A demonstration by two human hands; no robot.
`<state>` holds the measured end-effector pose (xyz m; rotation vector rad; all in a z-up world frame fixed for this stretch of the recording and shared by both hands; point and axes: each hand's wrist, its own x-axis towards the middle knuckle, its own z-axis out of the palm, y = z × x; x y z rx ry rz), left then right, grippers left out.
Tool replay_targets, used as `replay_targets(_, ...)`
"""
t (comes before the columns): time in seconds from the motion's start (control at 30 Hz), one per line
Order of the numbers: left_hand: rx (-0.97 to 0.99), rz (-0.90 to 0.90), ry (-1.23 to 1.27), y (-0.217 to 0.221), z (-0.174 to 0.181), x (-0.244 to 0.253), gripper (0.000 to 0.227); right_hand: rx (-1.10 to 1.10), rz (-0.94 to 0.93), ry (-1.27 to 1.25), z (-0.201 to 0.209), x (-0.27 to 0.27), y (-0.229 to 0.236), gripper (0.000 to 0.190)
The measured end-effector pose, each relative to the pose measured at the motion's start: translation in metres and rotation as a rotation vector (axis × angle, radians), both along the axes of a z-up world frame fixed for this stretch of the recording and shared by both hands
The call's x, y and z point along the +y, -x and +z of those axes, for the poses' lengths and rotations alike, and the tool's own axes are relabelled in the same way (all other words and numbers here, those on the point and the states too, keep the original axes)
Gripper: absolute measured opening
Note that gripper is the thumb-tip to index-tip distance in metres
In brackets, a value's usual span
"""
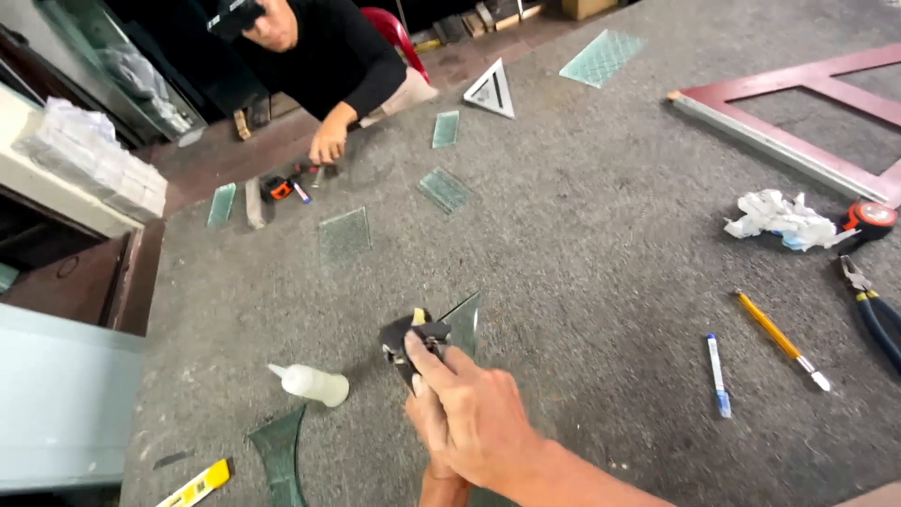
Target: Sanding and smoothing the sharp edges of a custom-cut curved glass piece using a handheld abrasive stone.
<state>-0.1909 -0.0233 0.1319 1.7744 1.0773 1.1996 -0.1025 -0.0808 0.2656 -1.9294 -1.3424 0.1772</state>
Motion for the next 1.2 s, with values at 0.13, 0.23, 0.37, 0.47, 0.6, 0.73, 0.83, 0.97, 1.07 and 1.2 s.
replay_targets(0.13, -0.021, 0.012, 0.042, -0.009, 0.039, -0.001, 0.034, 0.096, -0.140, 0.164, -0.008, 0.011, -0.024, 0.055)
replay_targets(0.23, -0.066, -0.022, 0.030, -0.006, 0.029, -0.001, 0.042, -0.033, 0.035, -0.049, 0.005, -0.002, 0.022, 0.058)
replay_targets(0.37, -0.138, -0.074, -0.012, -0.002, -0.048, 0.038, 0.055, -0.015, -0.122, 0.147, 0.003, 0.017, -0.007, 0.060)
replay_targets(0.47, 0.490, 0.132, -0.223, 0.005, -0.116, 0.042, 0.060, -0.214, -0.010, 0.215, 0.010, 0.006, 0.004, 0.067)
replay_targets(0.6, -0.316, 0.045, 0.388, 0.001, -0.004, 0.012, 0.031, -0.193, -0.088, 0.336, 0.017, 0.013, -0.013, 0.046)
replay_targets(0.73, -0.066, -0.002, 0.332, 0.010, -0.034, 0.024, 0.008, -0.247, 0.043, 0.042, 0.013, 0.005, 0.002, 0.053)
replay_targets(0.83, -0.033, 0.008, 0.091, 0.003, 0.021, 0.005, 0.029, -0.033, -0.103, 0.294, 0.028, 0.011, -0.017, 0.052)
replay_targets(0.97, -0.041, -0.053, 0.216, 0.016, -0.020, 0.011, 0.011, -0.344, 0.001, 0.018, -0.003, 0.000, -0.008, 0.059)
replay_targets(1.07, 0.096, 0.052, 0.027, -0.001, 0.016, 0.007, 0.027, -0.017, -0.182, 0.237, 0.002, 0.001, -0.049, 0.055)
replay_targets(1.2, -0.100, -0.146, -0.026, -0.008, 0.051, -0.013, 0.025, 0.003, -0.142, 0.054, 0.028, -0.054, -0.073, 0.046)
